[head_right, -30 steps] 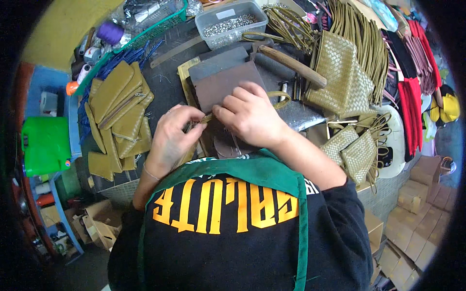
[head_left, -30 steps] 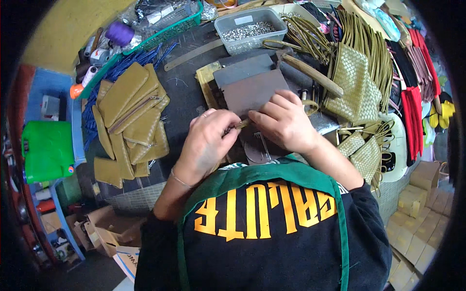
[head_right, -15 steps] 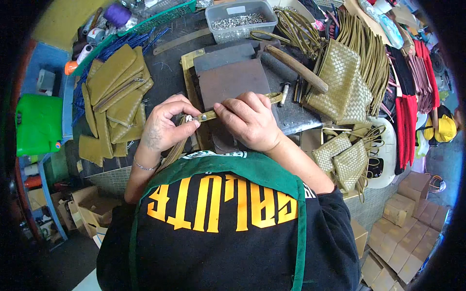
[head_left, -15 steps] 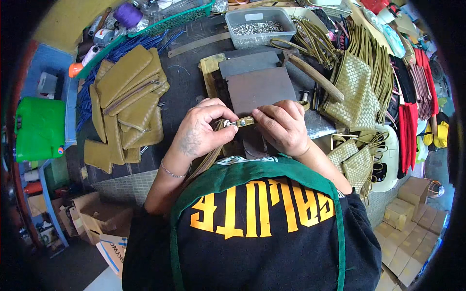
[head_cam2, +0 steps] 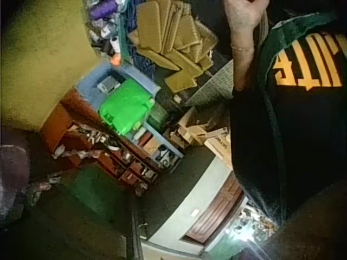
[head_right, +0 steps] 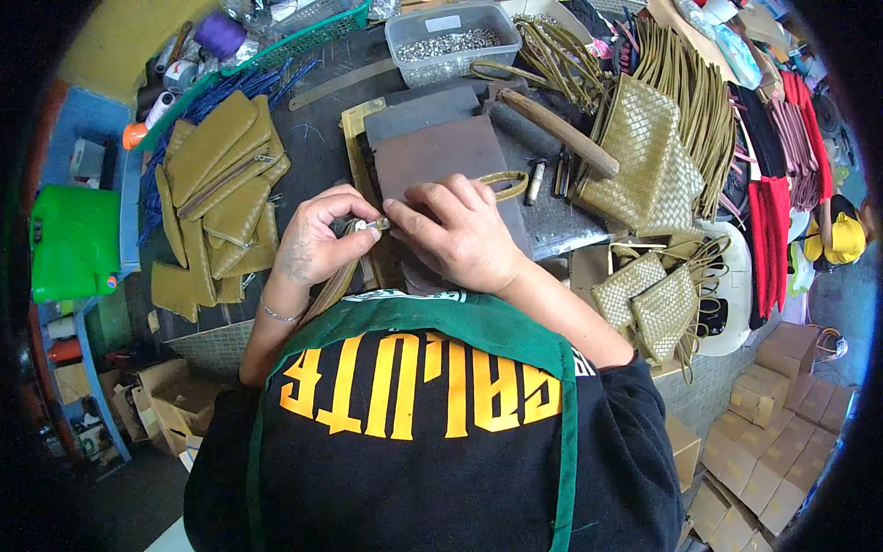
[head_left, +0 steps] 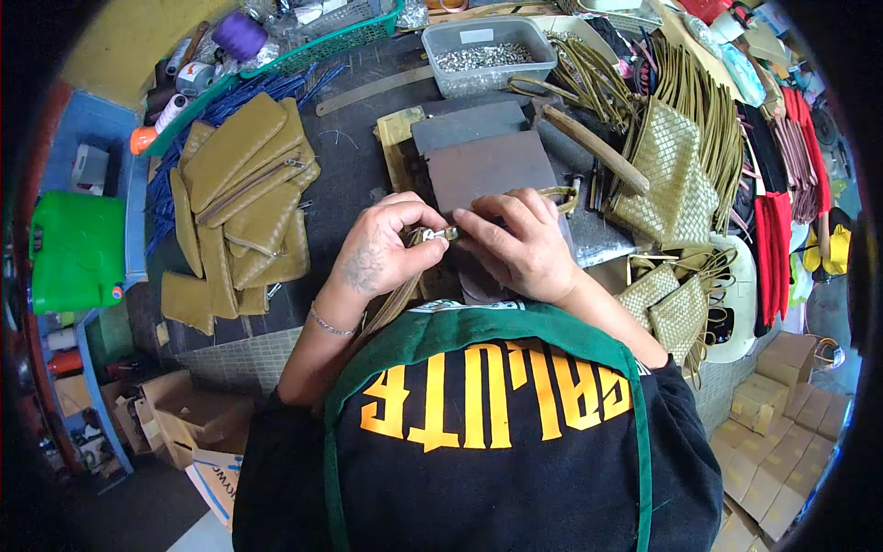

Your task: The person secures metal hardware onto leather straps using a hammer and a punch tool on a metal block, then weaves the leather straps together at a workbench.

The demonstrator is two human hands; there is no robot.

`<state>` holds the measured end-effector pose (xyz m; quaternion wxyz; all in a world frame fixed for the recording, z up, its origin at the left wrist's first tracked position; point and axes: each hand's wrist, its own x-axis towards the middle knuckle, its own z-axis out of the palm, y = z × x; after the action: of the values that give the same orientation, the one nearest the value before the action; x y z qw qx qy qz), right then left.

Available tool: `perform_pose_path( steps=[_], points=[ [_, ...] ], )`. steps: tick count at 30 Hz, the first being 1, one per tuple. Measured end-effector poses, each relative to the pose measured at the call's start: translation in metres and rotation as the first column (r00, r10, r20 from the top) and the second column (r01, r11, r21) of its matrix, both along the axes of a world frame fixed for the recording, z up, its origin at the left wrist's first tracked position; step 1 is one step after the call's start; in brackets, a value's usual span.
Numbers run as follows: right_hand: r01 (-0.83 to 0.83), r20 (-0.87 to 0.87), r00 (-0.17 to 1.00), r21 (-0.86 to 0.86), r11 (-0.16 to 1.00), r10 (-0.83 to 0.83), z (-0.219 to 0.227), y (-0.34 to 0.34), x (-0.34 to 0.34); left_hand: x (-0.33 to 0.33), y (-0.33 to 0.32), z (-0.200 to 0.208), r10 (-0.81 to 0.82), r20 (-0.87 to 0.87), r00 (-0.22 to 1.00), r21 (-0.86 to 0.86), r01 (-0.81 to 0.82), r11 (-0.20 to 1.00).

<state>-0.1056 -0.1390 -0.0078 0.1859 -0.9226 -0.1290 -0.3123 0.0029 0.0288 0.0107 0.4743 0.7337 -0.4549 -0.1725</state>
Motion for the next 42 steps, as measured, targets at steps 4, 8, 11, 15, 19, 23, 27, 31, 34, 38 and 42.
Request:
perform_pose_path(
  steps=[4, 8, 11, 15, 19, 23, 27, 31, 34, 38, 42],
  points=[
    [-0.033, -0.027, 0.999, 0.061, 0.998, 0.035, -0.002, 0.004, -0.001, -0.003, 0.000, 0.000, -0.002, 0.034, 0.999, 0.022, 0.001, 1.000],
    [-0.068, -0.083, 0.994, 0.068, 0.995, 0.074, -0.007, 0.001, 0.001, 0.001, 0.002, -0.005, -0.051, -0.049, 0.998, 0.125, 0.056, 0.991],
    [-0.075, -0.083, 0.993, 0.067, 0.995, 0.081, -0.004, 0.001, 0.004, 0.000, 0.004, -0.008, -0.014, -0.070, 0.997, 0.152, 0.024, 0.988],
    [-0.092, -0.076, 0.991, 0.170, 0.981, 0.106, -0.002, 0.004, 0.008, -0.003, 0.005, -0.005, 0.026, 0.077, 0.997, 0.120, -0.035, 0.992],
    [-0.123, -0.073, 0.987, 0.205, 0.971, 0.141, 0.002, 0.005, 0.012, -0.009, 0.002, 0.002, 0.054, 0.254, 0.966, 0.116, -0.086, 0.990],
    [-0.110, -0.099, 0.987, 0.190, 0.976, 0.131, 0.003, 0.006, 0.007, -0.021, -0.004, 0.010, 0.075, 0.318, 0.945, 0.134, -0.123, 0.983],
    [-0.123, -0.135, 0.981, 0.135, 0.983, 0.141, 0.001, 0.008, 0.006, -0.024, -0.002, 0.011, 0.074, 0.389, 0.918, 0.169, -0.150, 0.974],
    [-0.041, -0.137, 0.990, 0.002, 0.999, 0.041, 0.003, 0.017, -0.001, -0.022, -0.004, 0.014, 0.030, 0.347, 0.937, 0.167, -0.093, 0.982],
    [-0.033, -0.121, 0.992, -0.099, 0.995, 0.021, 0.001, 0.019, 0.000, -0.021, -0.005, 0.010, 0.049, 0.267, 0.963, 0.150, -0.092, 0.984],
    [-0.061, -0.117, 0.992, -0.092, 0.994, 0.050, -0.002, 0.021, 0.004, -0.021, -0.003, 0.001, 0.097, 0.209, 0.973, 0.101, -0.120, 0.988],
    [-0.068, -0.114, 0.992, -0.091, 0.994, 0.057, -0.005, 0.022, 0.005, -0.020, -0.001, 0.002, 0.079, 0.192, 0.978, 0.080, -0.095, 0.992]
  ],
)
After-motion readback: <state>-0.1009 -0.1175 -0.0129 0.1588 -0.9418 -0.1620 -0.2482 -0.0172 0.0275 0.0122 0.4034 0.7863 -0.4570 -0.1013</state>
